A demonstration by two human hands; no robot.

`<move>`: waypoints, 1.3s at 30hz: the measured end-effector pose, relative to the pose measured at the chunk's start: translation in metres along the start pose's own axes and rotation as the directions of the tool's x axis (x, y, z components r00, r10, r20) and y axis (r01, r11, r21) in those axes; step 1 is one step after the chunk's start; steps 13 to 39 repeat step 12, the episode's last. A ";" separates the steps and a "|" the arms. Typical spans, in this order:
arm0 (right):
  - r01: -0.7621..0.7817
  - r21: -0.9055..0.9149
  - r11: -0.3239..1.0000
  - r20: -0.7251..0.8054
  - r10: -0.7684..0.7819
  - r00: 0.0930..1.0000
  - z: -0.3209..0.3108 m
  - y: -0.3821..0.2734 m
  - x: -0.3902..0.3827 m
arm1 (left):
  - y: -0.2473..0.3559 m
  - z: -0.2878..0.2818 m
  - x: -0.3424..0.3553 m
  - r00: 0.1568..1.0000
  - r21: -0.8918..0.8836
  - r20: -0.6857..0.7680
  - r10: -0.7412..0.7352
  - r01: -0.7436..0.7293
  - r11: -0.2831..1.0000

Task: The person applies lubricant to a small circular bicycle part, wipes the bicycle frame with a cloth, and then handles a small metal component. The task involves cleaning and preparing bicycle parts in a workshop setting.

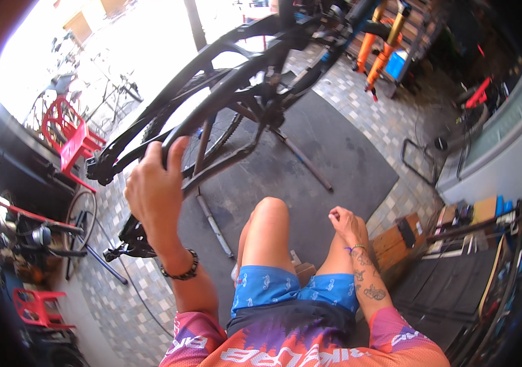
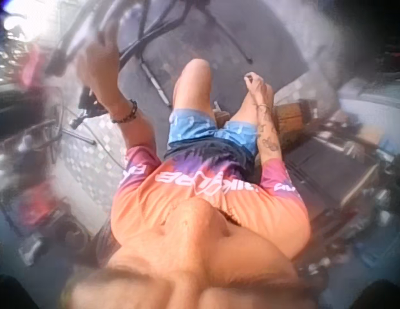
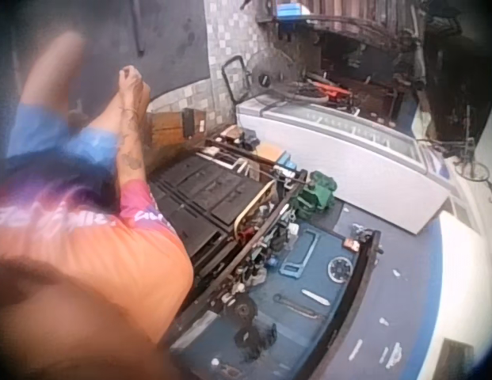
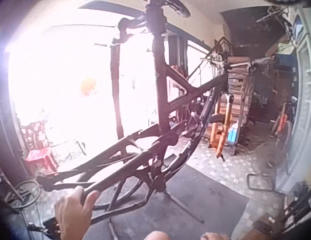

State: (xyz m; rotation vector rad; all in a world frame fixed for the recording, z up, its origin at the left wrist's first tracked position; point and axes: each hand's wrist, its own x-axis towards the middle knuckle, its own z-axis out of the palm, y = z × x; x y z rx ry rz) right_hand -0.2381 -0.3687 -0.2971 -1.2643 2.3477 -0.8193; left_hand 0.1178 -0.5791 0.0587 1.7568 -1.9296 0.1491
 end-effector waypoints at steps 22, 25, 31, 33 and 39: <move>0.229 -0.260 0.938 0.277 -0.155 0.948 0.066 0.005 0.043 | 0.000 -0.004 -0.063 0.958 -0.238 -0.052 0.281 -0.285 0.928; 0.229 -0.260 0.938 0.277 -0.155 0.948 0.066 0.005 0.043 | 0.000 -0.004 -0.063 0.958 -0.238 -0.052 0.281 -0.285 0.928; 0.229 -0.260 0.938 0.277 -0.155 0.948 0.066 0.005 0.043 | 0.000 -0.004 -0.063 0.958 -0.238 -0.052 0.281 -0.285 0.928; 0.229 -0.260 0.938 0.277 -0.155 0.948 0.066 0.005 0.043 | 0.000 -0.004 -0.063 0.958 -0.238 -0.052 0.281 -0.285 0.928; 0.229 -0.260 0.938 0.277 -0.155 0.948 0.066 0.005 0.043 | 0.000 -0.004 -0.063 0.958 -0.238 -0.052 0.281 -0.285 0.928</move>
